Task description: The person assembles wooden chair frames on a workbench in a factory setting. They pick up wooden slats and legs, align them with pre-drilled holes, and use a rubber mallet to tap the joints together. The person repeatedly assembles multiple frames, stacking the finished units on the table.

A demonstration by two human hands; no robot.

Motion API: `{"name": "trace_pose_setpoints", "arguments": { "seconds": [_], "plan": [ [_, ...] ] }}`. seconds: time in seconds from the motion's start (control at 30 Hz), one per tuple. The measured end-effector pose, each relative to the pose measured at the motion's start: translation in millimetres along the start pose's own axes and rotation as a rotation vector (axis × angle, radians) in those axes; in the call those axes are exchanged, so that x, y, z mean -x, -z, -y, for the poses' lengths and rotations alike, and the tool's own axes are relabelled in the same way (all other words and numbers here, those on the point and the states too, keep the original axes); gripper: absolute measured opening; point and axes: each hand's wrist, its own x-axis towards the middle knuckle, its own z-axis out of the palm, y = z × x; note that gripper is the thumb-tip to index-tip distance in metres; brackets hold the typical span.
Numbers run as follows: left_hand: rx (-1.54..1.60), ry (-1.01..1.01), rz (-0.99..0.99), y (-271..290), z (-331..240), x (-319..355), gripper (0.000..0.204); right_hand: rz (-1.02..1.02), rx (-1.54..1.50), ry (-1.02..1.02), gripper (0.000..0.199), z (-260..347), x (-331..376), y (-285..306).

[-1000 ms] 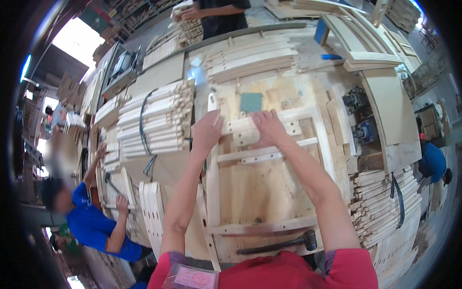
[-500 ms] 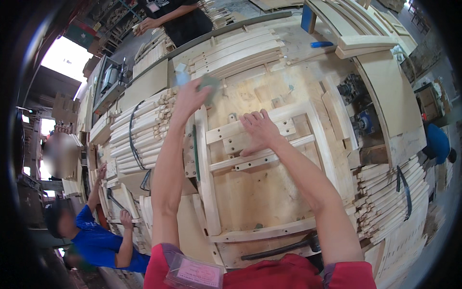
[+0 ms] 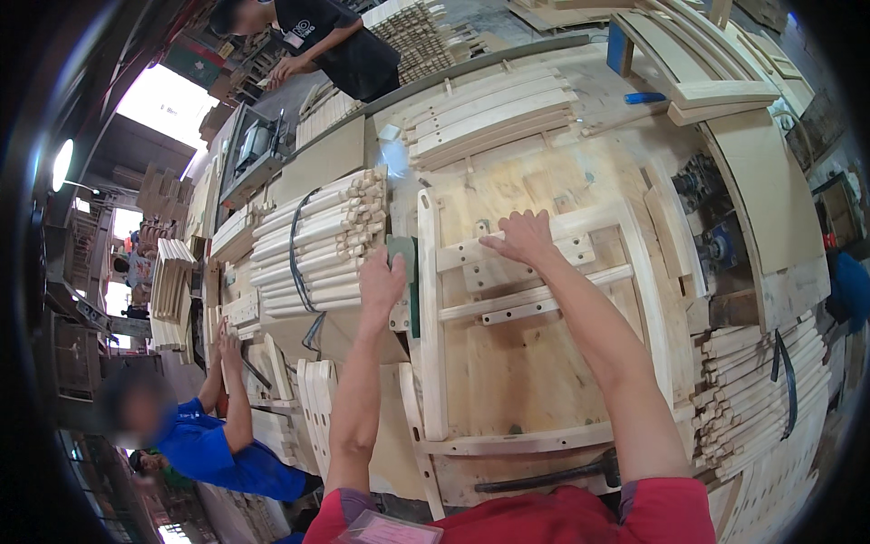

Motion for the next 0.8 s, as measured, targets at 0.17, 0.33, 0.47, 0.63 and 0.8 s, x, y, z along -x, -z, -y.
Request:
{"name": "trace_pose_setpoints", "arguments": {
  "seconds": [0.17,0.33,0.47,0.63,0.8],
  "plan": [
    [-0.246,0.175,0.081,-26,6,-1,0.034,-0.041,0.006,0.011,0.066,7,-5,-2],
    [-0.272,0.216,0.074,-41,-2,-3,0.035,-0.059,-0.003,0.031,0.067,6,-7,-10],
    [-0.254,0.167,0.057,-40,-4,-2,0.029,-0.108,0.002,0.043,0.066,6,-3,-16],
    [-0.238,0.147,0.062,-36,-3,-2,0.031,-0.164,-0.015,0.039,0.065,9,-1,-20],
    [-0.242,0.146,0.049,-39,1,-2,0.031,-0.159,-0.014,0.033,0.065,9,-2,-19]
  ]
}}
